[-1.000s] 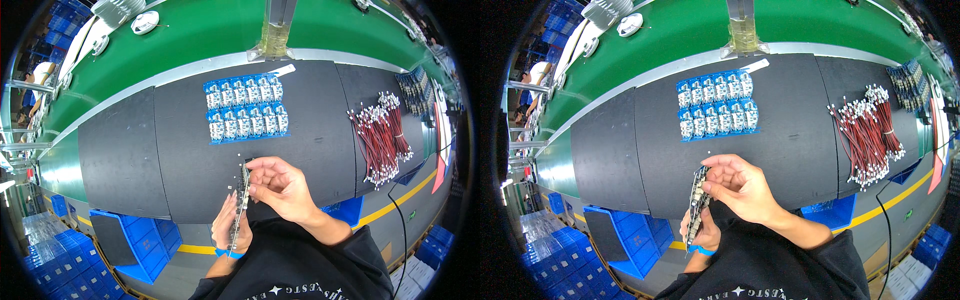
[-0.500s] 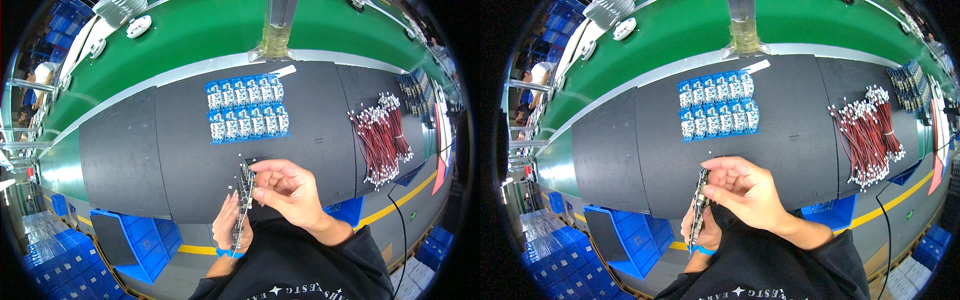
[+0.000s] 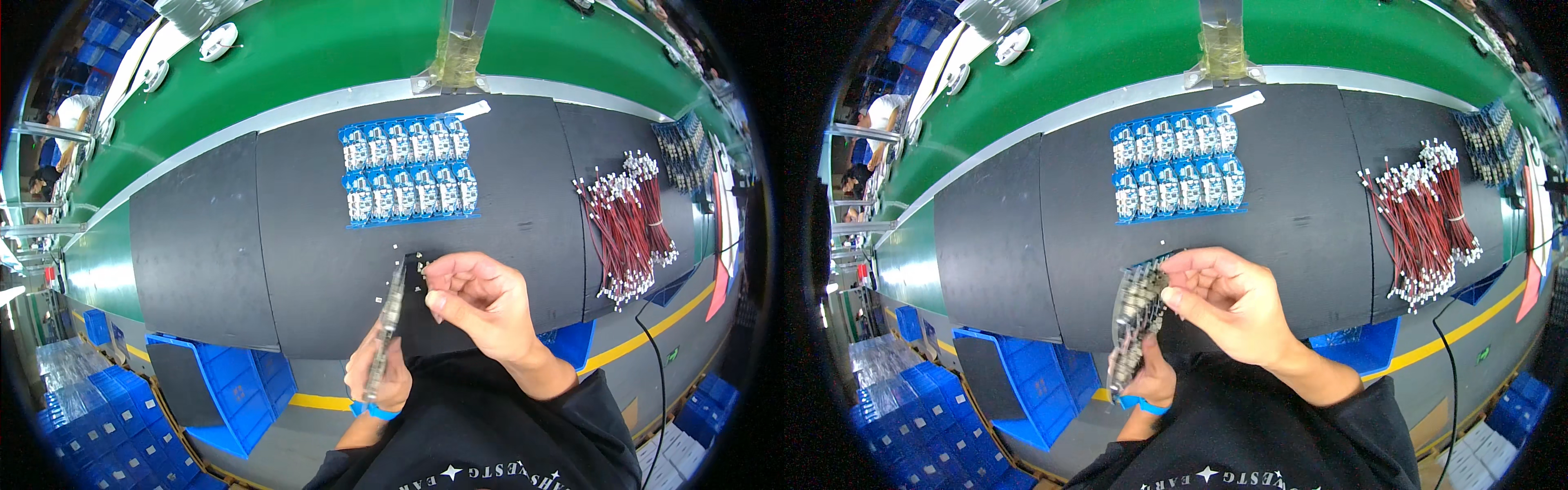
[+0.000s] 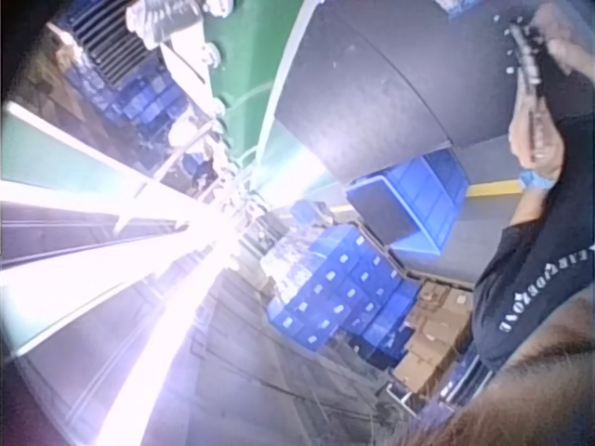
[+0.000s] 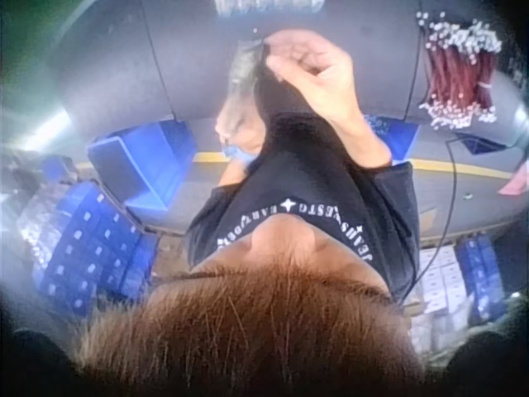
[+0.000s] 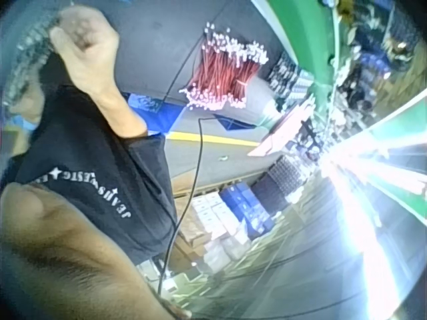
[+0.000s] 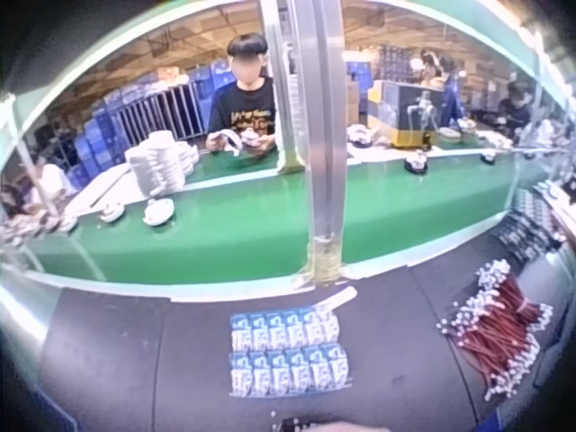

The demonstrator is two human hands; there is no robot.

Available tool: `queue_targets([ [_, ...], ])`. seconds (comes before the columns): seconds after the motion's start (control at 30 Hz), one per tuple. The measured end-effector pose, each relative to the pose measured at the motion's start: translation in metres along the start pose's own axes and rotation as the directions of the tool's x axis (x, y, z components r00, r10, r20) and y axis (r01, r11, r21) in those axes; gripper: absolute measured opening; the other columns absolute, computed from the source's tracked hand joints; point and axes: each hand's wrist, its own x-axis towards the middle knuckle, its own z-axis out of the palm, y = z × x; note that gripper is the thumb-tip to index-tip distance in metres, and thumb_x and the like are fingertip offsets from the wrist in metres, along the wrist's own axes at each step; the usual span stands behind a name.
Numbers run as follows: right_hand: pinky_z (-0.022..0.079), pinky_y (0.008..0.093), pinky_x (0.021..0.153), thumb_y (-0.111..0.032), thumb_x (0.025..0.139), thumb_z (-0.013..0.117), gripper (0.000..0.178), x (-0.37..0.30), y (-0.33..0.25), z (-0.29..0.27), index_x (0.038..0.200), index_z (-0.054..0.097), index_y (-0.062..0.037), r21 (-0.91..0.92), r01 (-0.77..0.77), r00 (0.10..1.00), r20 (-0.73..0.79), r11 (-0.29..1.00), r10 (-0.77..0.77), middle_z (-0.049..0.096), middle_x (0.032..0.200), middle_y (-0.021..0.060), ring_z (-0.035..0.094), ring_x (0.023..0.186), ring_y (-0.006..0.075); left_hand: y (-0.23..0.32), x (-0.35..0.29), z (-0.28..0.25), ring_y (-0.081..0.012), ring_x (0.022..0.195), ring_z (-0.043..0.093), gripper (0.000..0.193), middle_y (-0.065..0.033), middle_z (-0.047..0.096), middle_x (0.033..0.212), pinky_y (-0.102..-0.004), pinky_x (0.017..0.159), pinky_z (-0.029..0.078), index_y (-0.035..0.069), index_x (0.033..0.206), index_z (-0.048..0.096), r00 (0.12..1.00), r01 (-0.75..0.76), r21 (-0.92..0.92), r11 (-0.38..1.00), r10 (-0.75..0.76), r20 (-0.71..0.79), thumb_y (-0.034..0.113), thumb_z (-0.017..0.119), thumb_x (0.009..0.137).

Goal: The person assembles electronic components and wiring harnesses onto LED circuit boards by hand.

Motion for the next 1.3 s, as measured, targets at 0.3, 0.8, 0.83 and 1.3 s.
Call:
queue_targets([
  [0.3, 0.049, 0.0219, 0.062, 0.002, 0.074, 0.066, 0.025, -0.012, 0.047, -0.017, 0.098, 0.057, 0.0015, -0.536, -0.020, 0.987, -0.144, 0.844, -0.068, 0.063, 0.078, 0.0079, 0.060, 0.068, 0.0100, 0.002, 0.015, -0.010, -0.0281, 0.103, 0.052, 0.044, -0.0171, 0.046, 0.118, -0.0473, 0.089, 0.044, 0.001, 0.122, 0.037, 0.849, 0.450, -0.617, 0.645, -0.523, 0.073, 0.000, 0.054, 0.082],
  [0.8, 0.047, 0.0204, 0.063, -0.001, 0.077, 0.066, 0.025, -0.020, 0.050, -0.003, 0.098, 0.053, 0.0002, -0.316, -0.185, 0.981, -0.111, 0.931, 0.157, 0.059, 0.078, 0.0039, 0.056, 0.070, 0.0071, 0.010, 0.004, -0.020, -0.0322, 0.111, 0.046, 0.053, -0.0256, 0.043, 0.122, -0.0428, 0.096, 0.034, -0.007, 0.126, 0.027, 0.933, 0.331, -0.389, 0.860, -0.236, 0.273, -0.012, 0.046, 0.077],
  [0.83, 0.047, 0.0205, 0.063, -0.001, 0.077, 0.066, 0.025, -0.019, 0.049, -0.002, 0.098, 0.053, 0.0001, -0.345, -0.170, 0.983, -0.124, 0.923, 0.135, 0.059, 0.079, 0.0041, 0.057, 0.070, 0.0072, 0.011, 0.004, -0.020, -0.0322, 0.111, 0.046, 0.053, -0.0256, 0.043, 0.122, -0.0428, 0.096, 0.034, -0.007, 0.126, 0.027, 0.933, 0.331, -0.389, 0.860, -0.235, 0.273, -0.012, 0.046, 0.077],
  [1.3, 0.048, 0.0212, 0.069, 0.008, 0.077, 0.062, 0.029, -0.014, 0.046, 0.006, 0.103, 0.051, 0.0021, -0.154, -0.133, 0.989, -0.085, 0.979, 0.121, 0.058, 0.084, 0.0048, 0.056, 0.076, 0.0076, 0.007, -0.001, -0.016, -0.0225, 0.079, 0.058, 0.031, -0.0160, 0.056, 0.092, -0.0299, 0.070, 0.045, -0.005, 0.109, 0.047, 0.932, 0.083, 0.048, 0.995, -0.094, 0.351, -0.004, 0.056, 0.080],
])
